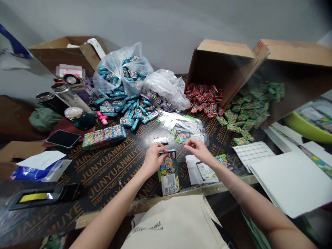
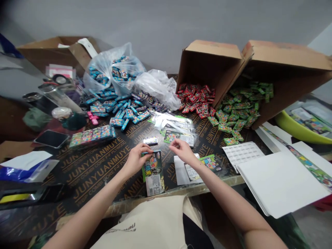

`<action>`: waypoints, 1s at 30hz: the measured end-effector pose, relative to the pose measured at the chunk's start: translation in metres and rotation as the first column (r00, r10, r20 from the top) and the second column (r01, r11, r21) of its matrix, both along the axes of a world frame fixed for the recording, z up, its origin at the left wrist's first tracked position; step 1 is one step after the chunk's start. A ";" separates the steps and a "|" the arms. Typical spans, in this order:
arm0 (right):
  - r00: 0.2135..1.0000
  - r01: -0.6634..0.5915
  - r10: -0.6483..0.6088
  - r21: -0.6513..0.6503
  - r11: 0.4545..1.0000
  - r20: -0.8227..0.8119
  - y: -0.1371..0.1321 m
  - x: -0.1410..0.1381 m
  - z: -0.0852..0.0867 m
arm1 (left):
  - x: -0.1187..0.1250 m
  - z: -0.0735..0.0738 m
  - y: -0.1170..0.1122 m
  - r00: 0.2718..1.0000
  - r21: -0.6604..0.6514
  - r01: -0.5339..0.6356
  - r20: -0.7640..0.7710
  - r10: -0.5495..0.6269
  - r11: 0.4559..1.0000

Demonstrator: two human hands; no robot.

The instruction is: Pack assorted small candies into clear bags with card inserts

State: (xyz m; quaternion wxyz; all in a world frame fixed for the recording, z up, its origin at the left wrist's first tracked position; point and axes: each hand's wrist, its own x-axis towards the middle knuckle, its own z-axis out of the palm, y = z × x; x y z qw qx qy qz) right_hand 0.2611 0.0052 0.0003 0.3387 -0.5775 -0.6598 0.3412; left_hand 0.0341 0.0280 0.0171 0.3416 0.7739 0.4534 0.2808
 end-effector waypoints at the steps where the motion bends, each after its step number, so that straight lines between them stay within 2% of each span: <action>1: 0.994 -0.035 0.032 -0.024 0.999 -0.104 0.007 -0.008 0.011 | -0.002 -0.001 0.000 1.000 -0.022 0.004 0.026 -0.003 1.000; 4: 0.946 -0.228 0.195 -0.100 0.969 -0.260 0.024 -0.032 0.032 | -0.008 -0.005 0.001 0.993 -0.125 -0.006 0.113 0.020 0.992; 8: 0.848 -0.487 0.388 -0.238 0.840 -0.362 0.039 -0.053 0.038 | -0.013 -0.008 -0.002 0.977 -0.167 -0.035 0.201 0.069 0.985; 10: 0.837 -0.521 0.423 -0.269 0.810 -0.346 0.043 -0.057 0.037 | -0.015 -0.008 -0.005 0.977 -0.128 -0.034 0.204 0.060 0.991; 14: 0.847 -0.519 0.440 -0.291 0.804 -0.297 0.045 -0.060 0.038 | -0.016 -0.006 -0.010 0.985 -0.074 -0.036 0.168 0.048 0.997; 19: 0.866 -0.488 0.410 -0.303 0.819 -0.286 0.045 -0.060 0.036 | -0.008 -0.001 -0.015 0.984 -0.028 -0.133 0.114 0.135 0.991; 22: 0.887 -0.441 0.364 -0.283 0.852 -0.285 0.044 -0.061 0.030 | -0.003 -0.002 -0.016 0.971 -0.023 -0.196 0.138 0.197 0.980; 24: 0.892 -0.391 0.288 -0.274 0.879 -0.348 0.039 -0.063 0.025 | -0.001 -0.006 -0.018 0.959 -0.045 -0.223 0.167 0.227 0.974; 25: 0.883 -0.365 0.237 -0.275 0.890 -0.406 0.035 -0.065 0.022 | 0.000 -0.009 -0.020 0.947 -0.079 -0.236 0.203 0.247 0.969; 27: 0.841 -0.300 0.110 -0.287 0.910 -0.530 0.028 -0.067 0.017 | 0.002 -0.018 -0.027 0.902 -0.227 -0.218 0.325 0.285 0.949; 30: 0.811 -0.188 -0.060 -0.355 0.916 -0.583 0.024 -0.067 0.008 | -0.005 -0.028 -0.038 0.821 -0.468 -0.028 0.493 0.288 0.883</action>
